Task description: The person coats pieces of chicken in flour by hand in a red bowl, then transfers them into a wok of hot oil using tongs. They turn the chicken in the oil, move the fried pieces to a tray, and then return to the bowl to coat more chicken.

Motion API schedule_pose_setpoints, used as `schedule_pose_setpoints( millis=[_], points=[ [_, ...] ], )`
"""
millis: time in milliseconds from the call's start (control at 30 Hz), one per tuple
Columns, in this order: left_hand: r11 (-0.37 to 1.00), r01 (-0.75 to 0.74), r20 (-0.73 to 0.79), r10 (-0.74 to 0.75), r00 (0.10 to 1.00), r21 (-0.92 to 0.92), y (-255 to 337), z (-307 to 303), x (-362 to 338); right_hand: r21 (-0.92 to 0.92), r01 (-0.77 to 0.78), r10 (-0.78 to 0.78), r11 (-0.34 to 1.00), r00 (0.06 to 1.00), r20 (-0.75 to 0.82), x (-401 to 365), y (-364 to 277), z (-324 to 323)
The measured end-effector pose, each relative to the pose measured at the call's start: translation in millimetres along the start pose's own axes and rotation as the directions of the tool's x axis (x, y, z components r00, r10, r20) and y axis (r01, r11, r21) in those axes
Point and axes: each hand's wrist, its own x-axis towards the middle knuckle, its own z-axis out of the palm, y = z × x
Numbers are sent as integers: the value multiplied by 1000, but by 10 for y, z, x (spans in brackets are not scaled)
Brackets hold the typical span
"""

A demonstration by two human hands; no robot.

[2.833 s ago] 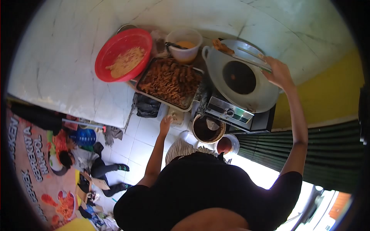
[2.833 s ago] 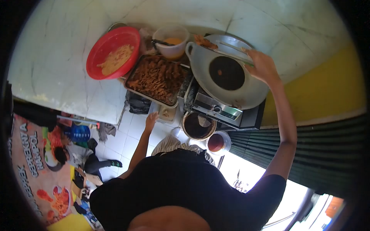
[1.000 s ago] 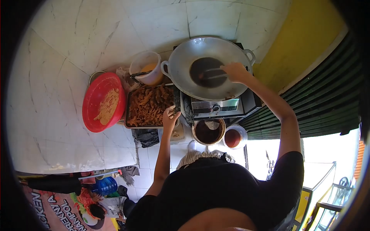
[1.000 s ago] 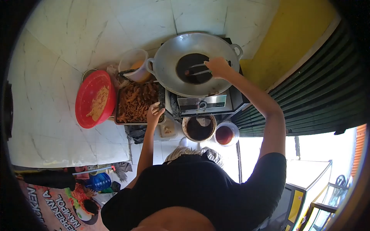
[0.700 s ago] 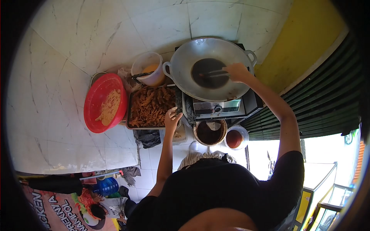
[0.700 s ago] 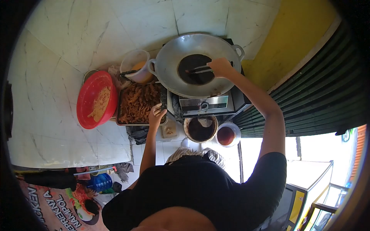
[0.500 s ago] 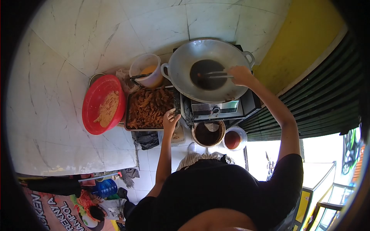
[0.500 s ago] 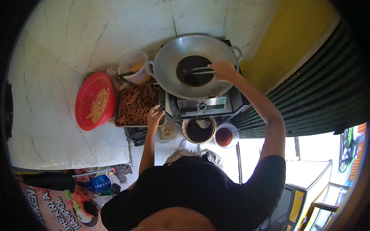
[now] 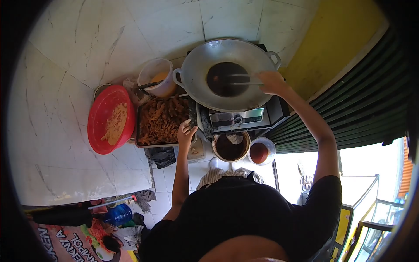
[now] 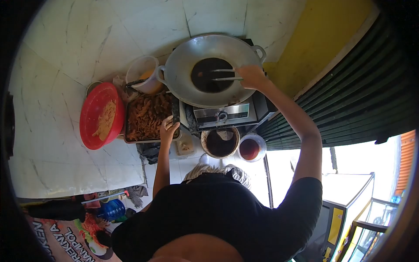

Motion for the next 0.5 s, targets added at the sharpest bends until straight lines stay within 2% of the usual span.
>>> schedule_pose_setpoints(
  millis=[67, 167, 233, 400, 500],
  points=[
    [1000, 8, -21, -8, 1000, -4, 0, 18, -16, 2, -27, 27, 1000, 999, -36, 108, 36, 63],
    [1000, -1, -45, -1, 999, -24, -111, 7, 24, 22, 7, -7, 1000, 1000, 5, 295, 54, 116],
    [999, -16, -51, 13, 999, -41, -131, -1, 24, 10, -11, 10, 1000, 996, 92, 412, 20, 146],
    [1000, -6, -114, 9, 993, 27, 12, 36, -30, 0, -4, 4, 1000, 999, 53, 599, -50, 245],
    [1000, -6, -100, 5, 995, -16, -14, 31, -19, -11, 5, -4, 1000, 998, 65, 669, -67, 269]
  ],
)
